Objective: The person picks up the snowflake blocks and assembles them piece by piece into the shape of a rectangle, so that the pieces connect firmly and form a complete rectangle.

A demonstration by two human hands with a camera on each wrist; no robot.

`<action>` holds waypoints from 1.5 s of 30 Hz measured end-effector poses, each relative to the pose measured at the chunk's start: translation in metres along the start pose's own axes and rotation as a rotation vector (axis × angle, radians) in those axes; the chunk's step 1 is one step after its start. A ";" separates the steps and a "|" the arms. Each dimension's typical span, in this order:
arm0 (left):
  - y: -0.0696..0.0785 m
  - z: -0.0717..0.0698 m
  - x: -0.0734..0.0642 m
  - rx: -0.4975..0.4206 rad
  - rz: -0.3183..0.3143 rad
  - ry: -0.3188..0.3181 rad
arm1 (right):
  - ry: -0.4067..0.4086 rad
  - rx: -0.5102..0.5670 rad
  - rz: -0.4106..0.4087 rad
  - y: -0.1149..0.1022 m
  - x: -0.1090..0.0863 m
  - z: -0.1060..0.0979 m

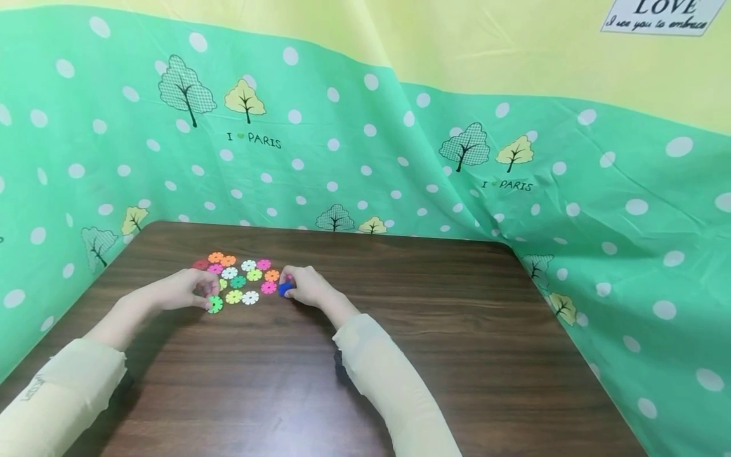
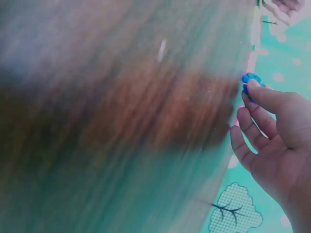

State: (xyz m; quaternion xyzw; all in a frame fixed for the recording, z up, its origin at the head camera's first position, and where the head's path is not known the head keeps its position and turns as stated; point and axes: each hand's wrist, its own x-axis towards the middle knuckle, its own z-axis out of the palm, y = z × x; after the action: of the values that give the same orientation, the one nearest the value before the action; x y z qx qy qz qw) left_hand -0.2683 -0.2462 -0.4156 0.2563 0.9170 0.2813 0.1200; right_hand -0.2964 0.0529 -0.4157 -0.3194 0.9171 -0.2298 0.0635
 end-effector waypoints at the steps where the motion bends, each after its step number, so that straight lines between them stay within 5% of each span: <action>1: 0.001 0.000 0.000 0.003 0.006 0.004 | -0.003 -0.007 -0.009 0.000 -0.001 -0.001; 10: 0.011 -0.001 0.002 0.080 0.072 0.045 | 0.029 -0.017 -0.083 0.009 -0.020 -0.018; 22: 0.044 0.003 0.006 0.102 0.094 0.095 | 0.110 0.027 -0.140 0.019 -0.058 -0.048; 36: 0.098 0.018 0.018 0.109 0.122 0.322 | 0.309 0.135 -0.089 0.027 -0.114 -0.077; 45: 0.144 0.029 0.023 -0.066 0.072 0.469 | 0.522 0.191 -0.193 0.021 -0.139 -0.080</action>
State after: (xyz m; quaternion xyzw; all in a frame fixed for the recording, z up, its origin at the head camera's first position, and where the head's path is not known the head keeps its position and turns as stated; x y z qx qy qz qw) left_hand -0.2193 -0.1182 -0.3577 0.2122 0.9004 0.3670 -0.0980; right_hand -0.2198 0.1834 -0.3587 -0.3280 0.8421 -0.3942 -0.1670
